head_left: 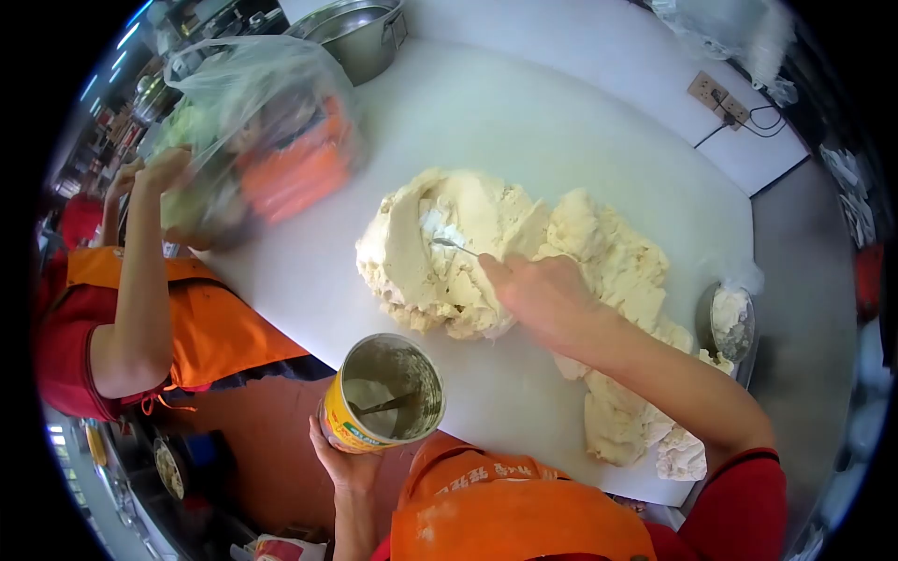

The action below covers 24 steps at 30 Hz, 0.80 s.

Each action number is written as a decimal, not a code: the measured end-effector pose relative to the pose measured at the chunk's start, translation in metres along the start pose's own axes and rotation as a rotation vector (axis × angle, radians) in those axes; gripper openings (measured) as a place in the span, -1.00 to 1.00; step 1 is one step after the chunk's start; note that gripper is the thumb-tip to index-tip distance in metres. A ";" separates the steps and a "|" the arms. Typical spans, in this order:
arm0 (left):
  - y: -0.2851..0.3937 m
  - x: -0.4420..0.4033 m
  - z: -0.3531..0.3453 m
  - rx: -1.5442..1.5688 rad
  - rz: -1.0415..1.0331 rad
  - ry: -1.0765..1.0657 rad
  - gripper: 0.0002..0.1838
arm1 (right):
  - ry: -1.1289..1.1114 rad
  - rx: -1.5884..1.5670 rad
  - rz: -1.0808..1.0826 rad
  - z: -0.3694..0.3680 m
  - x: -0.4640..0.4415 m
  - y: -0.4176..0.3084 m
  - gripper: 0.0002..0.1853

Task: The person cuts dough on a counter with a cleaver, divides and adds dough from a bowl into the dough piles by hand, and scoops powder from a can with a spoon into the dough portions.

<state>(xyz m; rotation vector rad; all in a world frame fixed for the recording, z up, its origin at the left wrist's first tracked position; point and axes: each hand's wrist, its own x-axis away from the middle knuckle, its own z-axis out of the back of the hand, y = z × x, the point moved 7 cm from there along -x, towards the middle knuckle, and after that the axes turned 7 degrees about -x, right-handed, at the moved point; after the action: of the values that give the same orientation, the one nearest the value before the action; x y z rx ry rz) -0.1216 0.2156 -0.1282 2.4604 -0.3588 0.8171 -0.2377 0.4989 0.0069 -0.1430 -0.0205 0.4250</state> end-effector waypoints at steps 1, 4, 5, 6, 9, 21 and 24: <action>-0.001 0.002 -0.002 -0.009 0.004 -0.029 -0.34 | 0.009 -0.005 -0.008 0.006 0.007 0.000 -0.58; 0.001 0.001 -0.003 -0.008 0.000 -0.071 -0.33 | 0.176 -0.356 -0.010 0.037 0.033 -0.004 -0.64; 0.003 0.000 0.000 0.011 -0.014 -0.078 -0.32 | 0.207 -0.506 -0.022 0.047 0.042 -0.007 -0.61; 0.009 -0.004 0.008 0.007 -0.083 -0.074 -0.34 | 0.113 -0.692 -0.110 0.054 0.049 -0.011 -0.63; 0.021 -0.012 0.026 -0.071 -0.192 -0.065 -0.29 | 0.018 -0.926 -0.079 0.068 0.066 -0.031 -0.63; 0.017 -0.005 -0.020 -0.238 -0.243 -0.208 -0.22 | 0.008 -0.354 0.291 0.032 0.040 -0.115 -0.67; 0.009 -0.006 -0.026 -0.235 -0.188 -0.205 -0.21 | -0.110 -0.342 0.325 0.015 0.034 -0.122 -0.74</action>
<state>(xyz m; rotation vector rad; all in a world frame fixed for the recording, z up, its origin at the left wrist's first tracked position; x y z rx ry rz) -0.1425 0.2225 -0.1108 2.3174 -0.2738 0.4197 -0.1577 0.4052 0.0391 -0.4638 -0.1802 0.7527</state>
